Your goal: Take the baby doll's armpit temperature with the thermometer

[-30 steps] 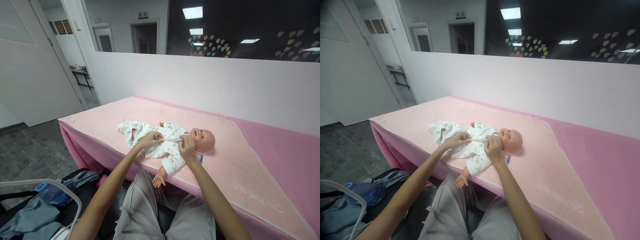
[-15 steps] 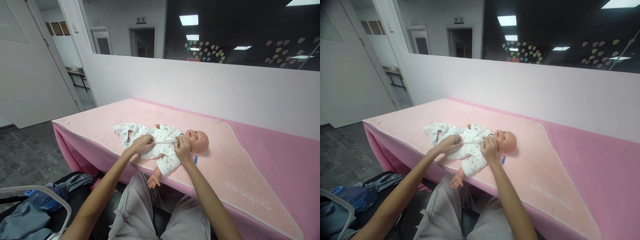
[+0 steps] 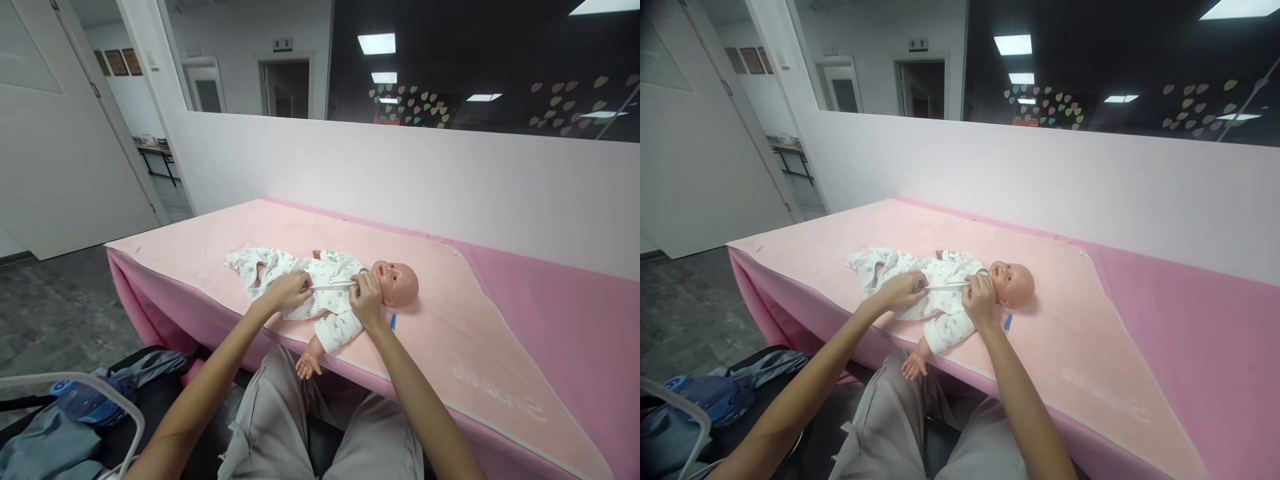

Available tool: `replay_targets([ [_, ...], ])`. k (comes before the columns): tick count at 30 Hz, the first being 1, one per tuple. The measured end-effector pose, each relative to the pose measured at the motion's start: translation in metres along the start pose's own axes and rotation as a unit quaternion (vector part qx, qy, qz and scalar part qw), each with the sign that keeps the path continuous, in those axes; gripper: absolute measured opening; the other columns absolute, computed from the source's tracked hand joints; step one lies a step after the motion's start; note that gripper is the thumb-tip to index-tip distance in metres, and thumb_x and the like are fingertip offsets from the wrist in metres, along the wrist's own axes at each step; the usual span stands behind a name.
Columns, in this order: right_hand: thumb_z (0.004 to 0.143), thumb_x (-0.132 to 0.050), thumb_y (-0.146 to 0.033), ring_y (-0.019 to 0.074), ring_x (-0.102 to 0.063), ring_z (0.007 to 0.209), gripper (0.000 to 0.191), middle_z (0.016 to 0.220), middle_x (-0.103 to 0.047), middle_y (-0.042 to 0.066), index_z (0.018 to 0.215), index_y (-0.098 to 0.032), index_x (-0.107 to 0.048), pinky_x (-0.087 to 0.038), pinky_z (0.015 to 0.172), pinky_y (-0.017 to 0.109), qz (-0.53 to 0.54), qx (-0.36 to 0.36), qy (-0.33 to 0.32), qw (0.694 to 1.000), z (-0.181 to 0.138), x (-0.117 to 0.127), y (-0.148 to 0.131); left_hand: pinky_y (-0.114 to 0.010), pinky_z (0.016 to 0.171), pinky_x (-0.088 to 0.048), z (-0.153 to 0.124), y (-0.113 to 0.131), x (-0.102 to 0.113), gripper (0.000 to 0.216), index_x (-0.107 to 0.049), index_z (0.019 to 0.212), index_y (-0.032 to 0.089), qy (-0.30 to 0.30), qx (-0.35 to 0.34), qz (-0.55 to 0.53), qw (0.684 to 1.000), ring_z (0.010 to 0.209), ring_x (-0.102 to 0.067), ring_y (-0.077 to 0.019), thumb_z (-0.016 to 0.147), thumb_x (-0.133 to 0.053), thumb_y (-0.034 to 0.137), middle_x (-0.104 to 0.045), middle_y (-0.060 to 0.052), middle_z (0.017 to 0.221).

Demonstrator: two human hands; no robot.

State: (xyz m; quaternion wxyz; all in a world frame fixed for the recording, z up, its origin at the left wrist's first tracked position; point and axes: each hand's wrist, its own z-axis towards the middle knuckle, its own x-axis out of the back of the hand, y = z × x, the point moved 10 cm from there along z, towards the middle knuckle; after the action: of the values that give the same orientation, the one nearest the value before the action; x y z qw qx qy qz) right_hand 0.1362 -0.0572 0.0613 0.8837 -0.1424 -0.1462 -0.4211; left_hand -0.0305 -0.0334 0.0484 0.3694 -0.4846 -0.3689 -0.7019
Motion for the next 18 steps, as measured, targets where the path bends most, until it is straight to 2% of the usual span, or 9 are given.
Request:
replay_targets([
  [6,0.071,-0.04,-0.007,0.0177,-0.05,0.074,0.02,0.071,-0.057,0.004,0.077,-0.017,-0.056,-0.039,0.072,0.029,-0.005,-0.005,-0.011,1.0,0.001,-0.001,0.0,-0.027,0.058,-0.036,0.003,0.0,0.003,0.012,-0.056,0.079,0.017,0.026,-0.003,0.027,0.999,0.067,-0.056,-0.0177,0.073,-0.048,0.024,-0.06,-0.004,0.077],
  [11,0.071,-0.04,-0.006,0.0176,-0.05,0.074,0.021,0.072,-0.058,0.004,0.078,-0.017,-0.056,-0.038,0.071,0.029,-0.007,-0.006,-0.012,1.0,0.0,-0.001,0.0,-0.027,0.06,-0.038,0.002,-0.003,0.007,0.018,-0.058,0.088,0.018,0.083,0.027,0.076,0.993,0.073,-0.06,-0.0177,0.081,-0.042,0.023,-0.061,-0.004,0.09],
  [18,0.071,-0.039,-0.006,0.0175,-0.051,0.075,0.022,0.075,-0.059,0.004,0.081,-0.017,-0.056,-0.039,0.073,0.029,-0.003,-0.014,-0.012,1.0,0.0,-0.002,0.002,-0.027,0.057,-0.04,-0.004,0.006,-0.005,0.028,-0.063,0.095,0.02,0.087,-0.002,0.144,0.986,0.074,-0.062,-0.0197,0.088,-0.04,0.034,-0.062,-0.007,0.1],
])
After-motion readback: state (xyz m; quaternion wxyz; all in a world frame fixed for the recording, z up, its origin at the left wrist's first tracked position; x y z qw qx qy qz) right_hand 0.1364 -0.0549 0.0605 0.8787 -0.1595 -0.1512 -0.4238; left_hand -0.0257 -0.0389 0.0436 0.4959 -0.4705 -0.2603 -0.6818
